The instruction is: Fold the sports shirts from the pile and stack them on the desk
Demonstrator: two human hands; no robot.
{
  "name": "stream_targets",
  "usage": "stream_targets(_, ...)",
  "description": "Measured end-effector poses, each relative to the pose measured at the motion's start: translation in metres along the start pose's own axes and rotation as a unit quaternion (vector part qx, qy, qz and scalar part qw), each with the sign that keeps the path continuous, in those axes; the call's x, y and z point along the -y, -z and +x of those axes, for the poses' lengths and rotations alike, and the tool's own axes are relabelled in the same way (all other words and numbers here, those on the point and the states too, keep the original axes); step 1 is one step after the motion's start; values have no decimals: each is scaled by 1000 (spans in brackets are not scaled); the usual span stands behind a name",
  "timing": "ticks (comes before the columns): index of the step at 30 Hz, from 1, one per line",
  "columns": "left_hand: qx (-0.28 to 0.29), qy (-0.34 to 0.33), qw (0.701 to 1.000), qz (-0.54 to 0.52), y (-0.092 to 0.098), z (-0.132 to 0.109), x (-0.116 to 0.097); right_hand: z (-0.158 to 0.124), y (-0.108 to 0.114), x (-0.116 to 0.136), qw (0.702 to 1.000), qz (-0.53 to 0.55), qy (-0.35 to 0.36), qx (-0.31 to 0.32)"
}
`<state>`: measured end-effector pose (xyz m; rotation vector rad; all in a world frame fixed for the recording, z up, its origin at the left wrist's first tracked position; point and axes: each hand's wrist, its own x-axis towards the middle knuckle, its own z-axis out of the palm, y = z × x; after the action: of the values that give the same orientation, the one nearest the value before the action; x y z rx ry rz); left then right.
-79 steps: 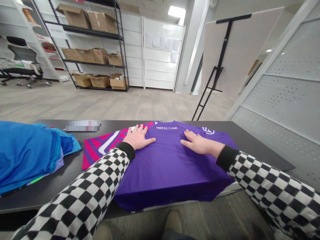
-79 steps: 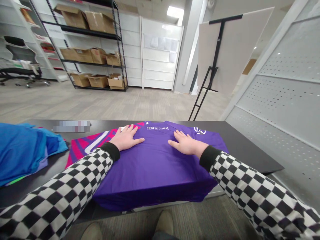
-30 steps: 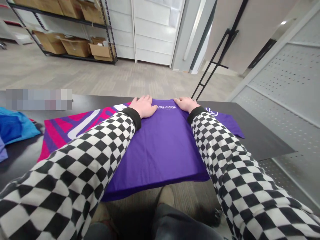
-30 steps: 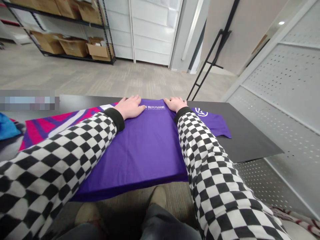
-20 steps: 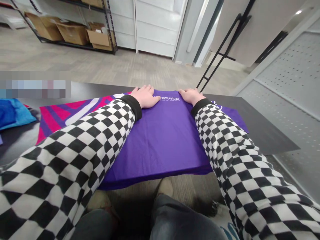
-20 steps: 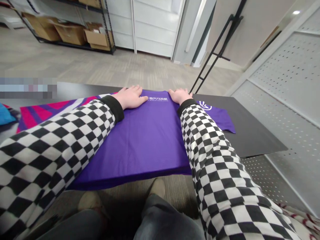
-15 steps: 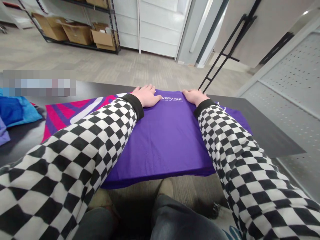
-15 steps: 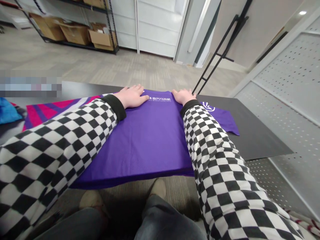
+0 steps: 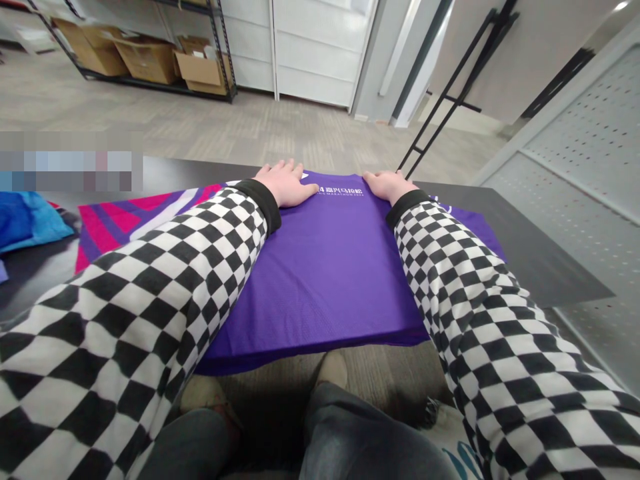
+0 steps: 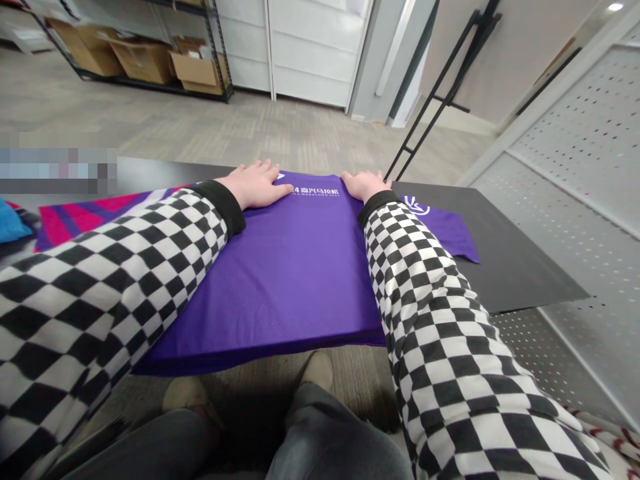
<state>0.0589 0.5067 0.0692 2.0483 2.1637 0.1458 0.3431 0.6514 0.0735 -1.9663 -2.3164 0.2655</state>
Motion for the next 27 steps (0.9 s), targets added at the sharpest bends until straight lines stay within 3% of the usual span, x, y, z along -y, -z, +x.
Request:
stream_targets(10, -9, 2, 1000, -6, -3, 2, 1, -5, 2, 1, 1000, -7, -7, -11)
stream_targets(18, 48, 29, 998, -15, 3, 18, 3, -6, 1, -1, 1000, 12, -3, -18)
stream_targets(27, 3, 6, 1000, 7, -3, 3, 5, -6, 1, -1, 999, 16, -17, -30)
